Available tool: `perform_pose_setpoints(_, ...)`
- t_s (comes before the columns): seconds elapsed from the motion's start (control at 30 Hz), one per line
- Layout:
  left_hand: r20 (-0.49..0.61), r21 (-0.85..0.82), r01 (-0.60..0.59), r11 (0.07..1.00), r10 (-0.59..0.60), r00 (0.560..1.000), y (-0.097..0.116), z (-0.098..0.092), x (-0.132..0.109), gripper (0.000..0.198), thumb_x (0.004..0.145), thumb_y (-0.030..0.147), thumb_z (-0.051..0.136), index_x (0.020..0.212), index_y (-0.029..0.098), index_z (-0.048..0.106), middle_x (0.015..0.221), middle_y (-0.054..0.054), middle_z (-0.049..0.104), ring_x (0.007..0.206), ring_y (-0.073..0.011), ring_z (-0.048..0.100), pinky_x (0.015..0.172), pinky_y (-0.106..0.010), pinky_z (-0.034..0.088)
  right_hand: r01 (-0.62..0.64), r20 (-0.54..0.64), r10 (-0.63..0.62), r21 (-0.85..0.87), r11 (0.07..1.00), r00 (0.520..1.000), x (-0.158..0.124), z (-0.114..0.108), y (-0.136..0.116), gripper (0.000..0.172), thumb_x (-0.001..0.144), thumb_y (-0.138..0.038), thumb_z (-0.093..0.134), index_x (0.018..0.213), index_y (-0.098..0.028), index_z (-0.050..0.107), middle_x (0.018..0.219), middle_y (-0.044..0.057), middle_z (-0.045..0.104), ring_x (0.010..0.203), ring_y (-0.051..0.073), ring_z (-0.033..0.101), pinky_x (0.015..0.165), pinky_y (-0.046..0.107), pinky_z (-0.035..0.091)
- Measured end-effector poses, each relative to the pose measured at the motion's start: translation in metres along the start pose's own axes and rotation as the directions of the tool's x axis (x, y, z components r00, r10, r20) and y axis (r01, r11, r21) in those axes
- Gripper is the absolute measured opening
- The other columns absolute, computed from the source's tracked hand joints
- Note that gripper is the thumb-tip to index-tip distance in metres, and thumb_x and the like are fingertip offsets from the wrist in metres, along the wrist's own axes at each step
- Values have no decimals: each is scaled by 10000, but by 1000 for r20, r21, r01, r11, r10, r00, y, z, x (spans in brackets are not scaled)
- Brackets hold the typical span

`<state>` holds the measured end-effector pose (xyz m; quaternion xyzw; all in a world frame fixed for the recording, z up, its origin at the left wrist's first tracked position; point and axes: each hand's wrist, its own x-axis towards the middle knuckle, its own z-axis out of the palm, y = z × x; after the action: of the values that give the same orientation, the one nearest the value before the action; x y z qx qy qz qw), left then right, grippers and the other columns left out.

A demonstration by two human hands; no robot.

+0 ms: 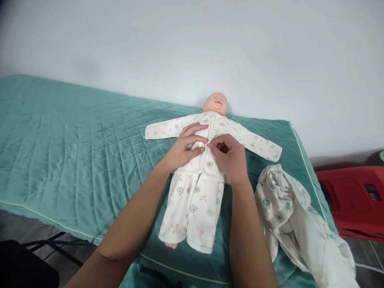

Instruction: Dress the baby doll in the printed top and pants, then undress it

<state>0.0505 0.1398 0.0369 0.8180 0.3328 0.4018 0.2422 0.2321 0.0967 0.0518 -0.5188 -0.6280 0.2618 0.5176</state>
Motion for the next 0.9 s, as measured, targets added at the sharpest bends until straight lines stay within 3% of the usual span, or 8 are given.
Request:
perform_pose_setpoints(0.27,-25,-10,21,1000,-21,999,2,2,0,106,901,195,619,944,253,696,1465,-15,565,1460,-225,373,1225,-485,308,-134,-29,136,79,988,990,0,2,-1,144,863,-351,683,875,-208,690,754,-25,628,669,120,519,657,274,409)
perform_pose_setpoints(0.4,-45,-48,12,999,-15,999,1,3,0,76,921,243,619,924,245,695,1448,-30,580,1451,-233,387,1216,-494,315,-127,-36,123,-142,982,992,-3,9,-12,214,844,-413,700,880,-212,636,776,-19,637,680,137,546,677,288,425)
perform_pose_setpoints(0.53,-80,-131,9,991,-20,997,-1,4,0,93,935,245,599,927,233,690,1422,-51,601,1439,-224,412,1210,-482,323,-126,-48,117,-379,917,992,-4,13,-21,218,872,-413,646,824,-211,580,725,-16,617,663,151,544,669,300,398)
perform_pose_setpoints(0.7,-125,-338,118,934,-169,978,3,5,1,79,927,242,593,900,221,664,1366,-60,641,1392,-223,482,1194,-450,336,-162,-57,152,-339,927,987,-2,14,-18,149,825,-343,646,777,-212,592,678,-24,592,630,146,517,656,303,391)
perform_pose_setpoints(0.77,-211,-486,161,859,-293,932,3,5,1,68,918,256,598,898,219,652,1285,-60,685,1290,-218,570,1138,-413,399,-219,-148,197,-152,964,969,0,10,-9,147,794,-349,655,782,-219,588,672,-37,556,612,137,491,637,294,398)
perform_pose_setpoints(0.8,-275,-564,172,808,-380,883,1,4,1,68,913,266,601,895,217,645,1234,-59,705,1215,-211,613,1090,-391,437,-237,-254,224,-24,971,941,2,6,-2,150,791,-356,643,789,-225,571,678,-43,529,612,134,478,628,289,401)
perform_pose_setpoints(0.83,-336,-635,178,751,-477,812,-2,3,2,69,904,273,605,891,214,638,1186,-57,719,1133,-203,644,1035,-369,469,-234,-375,253,96,967,892,3,1,5,156,793,-365,622,791,-232,542,684,-47,497,617,133,467,620,286,404)
perform_pose_setpoints(0.9,-416,-752,167,637,-656,630,-10,-2,2,64,874,267,617,866,204,621,1094,-50,729,990,-181,662,930,-329,504,-202,-535,289,216,955,794,7,-12,19,173,828,-400,551,805,-245,477,706,-44,447,648,140,463,628,288,415)
